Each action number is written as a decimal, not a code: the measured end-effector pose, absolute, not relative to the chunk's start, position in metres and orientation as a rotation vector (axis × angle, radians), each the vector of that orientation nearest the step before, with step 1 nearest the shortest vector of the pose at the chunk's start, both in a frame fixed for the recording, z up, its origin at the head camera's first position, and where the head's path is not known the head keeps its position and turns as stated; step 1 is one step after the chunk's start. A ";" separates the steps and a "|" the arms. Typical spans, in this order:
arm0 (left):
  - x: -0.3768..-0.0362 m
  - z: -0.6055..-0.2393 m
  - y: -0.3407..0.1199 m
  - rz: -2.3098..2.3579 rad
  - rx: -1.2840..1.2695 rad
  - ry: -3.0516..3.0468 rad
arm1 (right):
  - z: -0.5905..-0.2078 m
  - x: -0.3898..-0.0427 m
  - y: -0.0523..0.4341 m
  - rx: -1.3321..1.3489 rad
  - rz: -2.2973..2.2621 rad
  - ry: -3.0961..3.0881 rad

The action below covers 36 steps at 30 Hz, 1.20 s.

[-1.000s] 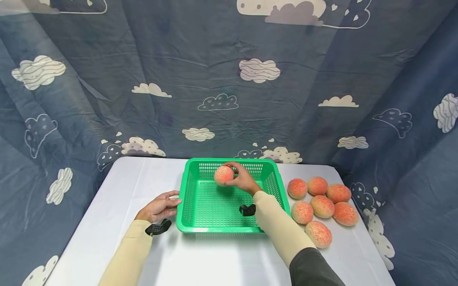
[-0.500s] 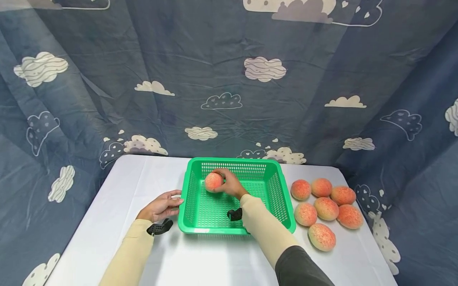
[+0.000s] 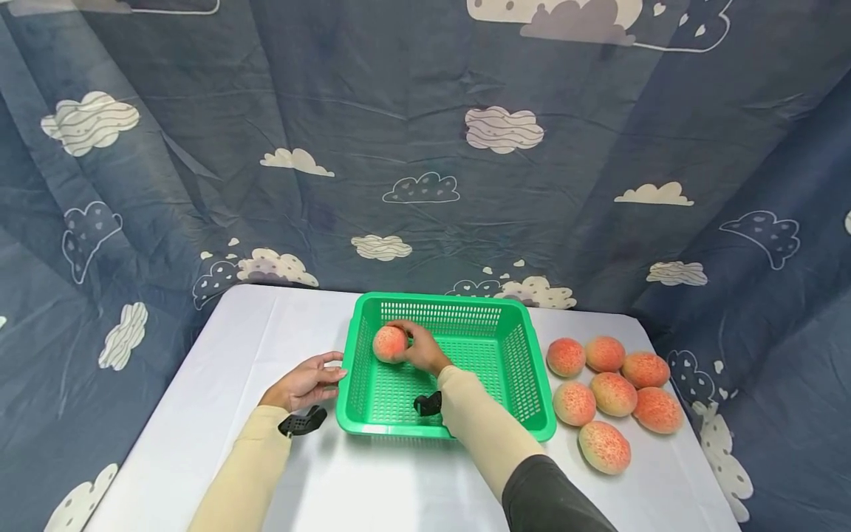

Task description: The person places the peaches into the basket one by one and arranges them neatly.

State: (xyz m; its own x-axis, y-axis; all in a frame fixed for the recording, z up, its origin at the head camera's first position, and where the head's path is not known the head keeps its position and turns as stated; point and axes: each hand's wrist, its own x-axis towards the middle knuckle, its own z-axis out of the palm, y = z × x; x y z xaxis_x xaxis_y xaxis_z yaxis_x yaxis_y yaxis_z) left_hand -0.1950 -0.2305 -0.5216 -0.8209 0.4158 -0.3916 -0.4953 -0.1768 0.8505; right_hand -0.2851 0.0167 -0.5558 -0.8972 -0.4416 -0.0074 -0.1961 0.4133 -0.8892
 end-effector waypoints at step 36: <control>-0.193 -0.520 -0.229 1.998 -0.070 1.573 | -0.526 -0.281 0.041 -0.474 -1.503 2.427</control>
